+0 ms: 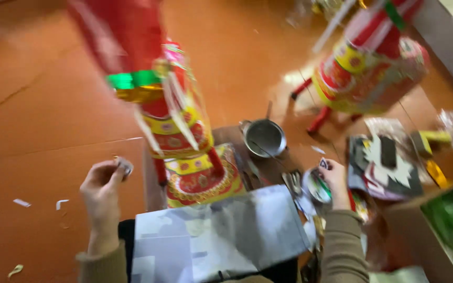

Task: Assembling and decorating a traditional paper horse craft by gluing decorative paper and accessories.

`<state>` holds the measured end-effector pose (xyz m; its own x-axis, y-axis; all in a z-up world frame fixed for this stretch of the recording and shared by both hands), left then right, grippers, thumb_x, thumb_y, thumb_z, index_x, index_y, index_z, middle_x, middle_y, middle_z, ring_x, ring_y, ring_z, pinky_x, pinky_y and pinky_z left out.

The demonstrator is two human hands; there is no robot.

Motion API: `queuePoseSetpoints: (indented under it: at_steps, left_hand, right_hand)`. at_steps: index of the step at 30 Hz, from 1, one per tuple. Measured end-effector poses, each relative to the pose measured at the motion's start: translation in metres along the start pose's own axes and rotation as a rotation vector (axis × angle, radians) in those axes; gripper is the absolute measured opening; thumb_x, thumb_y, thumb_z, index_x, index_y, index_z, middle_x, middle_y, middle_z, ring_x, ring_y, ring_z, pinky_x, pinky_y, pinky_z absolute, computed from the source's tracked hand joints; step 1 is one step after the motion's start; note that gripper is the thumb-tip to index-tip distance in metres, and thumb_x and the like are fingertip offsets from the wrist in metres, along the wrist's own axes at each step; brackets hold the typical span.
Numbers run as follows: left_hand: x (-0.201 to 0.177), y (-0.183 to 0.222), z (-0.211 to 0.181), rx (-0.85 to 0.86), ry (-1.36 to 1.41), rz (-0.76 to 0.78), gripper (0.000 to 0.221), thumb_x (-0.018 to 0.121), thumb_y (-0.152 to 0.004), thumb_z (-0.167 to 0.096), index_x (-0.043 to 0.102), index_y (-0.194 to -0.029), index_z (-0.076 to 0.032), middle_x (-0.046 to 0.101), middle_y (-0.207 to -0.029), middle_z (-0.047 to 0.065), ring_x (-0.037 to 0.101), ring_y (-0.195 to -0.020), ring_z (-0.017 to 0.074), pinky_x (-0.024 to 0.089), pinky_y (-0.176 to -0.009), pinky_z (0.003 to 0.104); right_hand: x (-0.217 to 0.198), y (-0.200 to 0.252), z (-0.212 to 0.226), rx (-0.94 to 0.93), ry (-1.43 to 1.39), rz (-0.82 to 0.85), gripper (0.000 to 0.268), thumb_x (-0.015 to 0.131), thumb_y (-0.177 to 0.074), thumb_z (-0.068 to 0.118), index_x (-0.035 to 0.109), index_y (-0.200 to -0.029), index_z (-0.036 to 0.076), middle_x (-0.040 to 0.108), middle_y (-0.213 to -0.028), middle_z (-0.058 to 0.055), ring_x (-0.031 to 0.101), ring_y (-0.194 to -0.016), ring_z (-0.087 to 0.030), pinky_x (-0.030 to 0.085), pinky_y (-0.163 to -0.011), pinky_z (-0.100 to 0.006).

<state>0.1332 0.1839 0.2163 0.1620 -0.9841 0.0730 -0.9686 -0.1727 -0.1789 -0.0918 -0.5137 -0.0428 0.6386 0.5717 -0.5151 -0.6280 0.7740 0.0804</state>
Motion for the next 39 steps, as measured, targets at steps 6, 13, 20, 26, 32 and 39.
queuePoseSetpoints:
  at_steps: [6, 13, 20, 26, 32, 39]
  left_hand:
    - [0.037, -0.044, -0.117, 0.203, 0.161, 0.13, 0.017, 0.077, -0.084, -0.002, 0.065, -0.096, -0.003, 0.066, -0.08, 0.009, 0.063, -0.074, 0.0135, 0.058, -0.068, 0.029]
    - [0.077, -0.104, -0.168, 0.341, 0.304, 0.142, 0.018, 0.08, -0.081, -0.007, 0.067, -0.092, -0.005, 0.066, -0.081, 0.004, 0.063, -0.078, 0.0095, 0.056, -0.069, 0.023]
    - [0.109, -0.15, -0.171, 0.29, 0.411, 0.234, 0.021, 0.083, -0.078, -0.015, 0.068, -0.093, -0.009, 0.064, -0.072, -0.001, 0.06, -0.067, 0.0048, 0.049, -0.055, 0.016]
    - [0.115, -0.161, -0.16, 0.247, 0.377, 0.176, 0.025, 0.082, -0.078, -0.015, 0.067, -0.097, -0.008, 0.062, -0.07, -0.002, 0.057, -0.064, 0.0034, 0.043, -0.053, 0.014]
    - [0.116, -0.155, -0.162, 0.261, 0.341, 0.107, 0.026, 0.086, -0.076, -0.018, 0.067, -0.09, -0.007, 0.061, -0.069, 0.0, 0.058, -0.065, 0.0058, 0.046, -0.058, 0.016]
    - [0.107, -0.131, -0.184, 0.345, 0.264, 0.058, 0.015, 0.081, -0.08, -0.013, 0.071, -0.09, -0.008, 0.06, -0.069, 0.002, 0.056, -0.067, 0.0055, 0.048, -0.062, 0.016]
  right_hand:
    - [0.053, 0.018, 0.197, -0.197, -0.274, 0.146, 0.017, 0.057, -0.093, -0.005, 0.067, -0.106, -0.002, 0.067, -0.092, -0.022, 0.067, -0.077, -0.025, 0.059, -0.066, -0.034]
    - [0.098, 0.09, 0.36, -0.382, -0.41, 0.296, 0.015, 0.055, -0.098, -0.001, 0.067, -0.105, -0.007, 0.064, -0.095, -0.022, 0.062, -0.082, -0.026, 0.056, -0.073, -0.04]
    - [0.102, 0.141, 0.475, -0.64, -0.359, 0.428, 0.016, 0.064, -0.087, -0.007, 0.071, -0.101, -0.003, 0.063, -0.081, -0.014, 0.059, -0.074, -0.018, 0.054, -0.067, -0.031]
    - [0.101, 0.184, 0.573, -0.739, -0.5, 0.482, 0.011, 0.066, -0.085, -0.01, 0.067, -0.096, -0.008, 0.064, -0.08, -0.017, 0.06, -0.074, -0.018, 0.054, -0.067, -0.03]
    - [0.128, 0.181, 0.635, -0.861, -0.586, 0.443, 0.015, 0.066, -0.087, -0.008, 0.068, -0.101, -0.003, 0.061, -0.073, -0.012, 0.058, -0.063, -0.014, 0.052, -0.059, -0.024]
    - [0.174, 0.153, 0.645, -0.65, -0.855, 0.49, 0.021, 0.069, -0.09, 0.004, 0.056, -0.106, 0.002, 0.063, -0.081, -0.007, 0.057, -0.065, -0.008, 0.051, -0.054, -0.016]
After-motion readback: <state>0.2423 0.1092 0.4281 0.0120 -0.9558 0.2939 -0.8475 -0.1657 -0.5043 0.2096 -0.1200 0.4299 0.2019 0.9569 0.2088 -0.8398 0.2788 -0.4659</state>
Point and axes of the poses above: each hand's wrist, its own y-axis away from the middle knuckle, its own x-axis out of the palm, z = x × y, the point moved 7 cm from there along -y, towards the middle knuckle
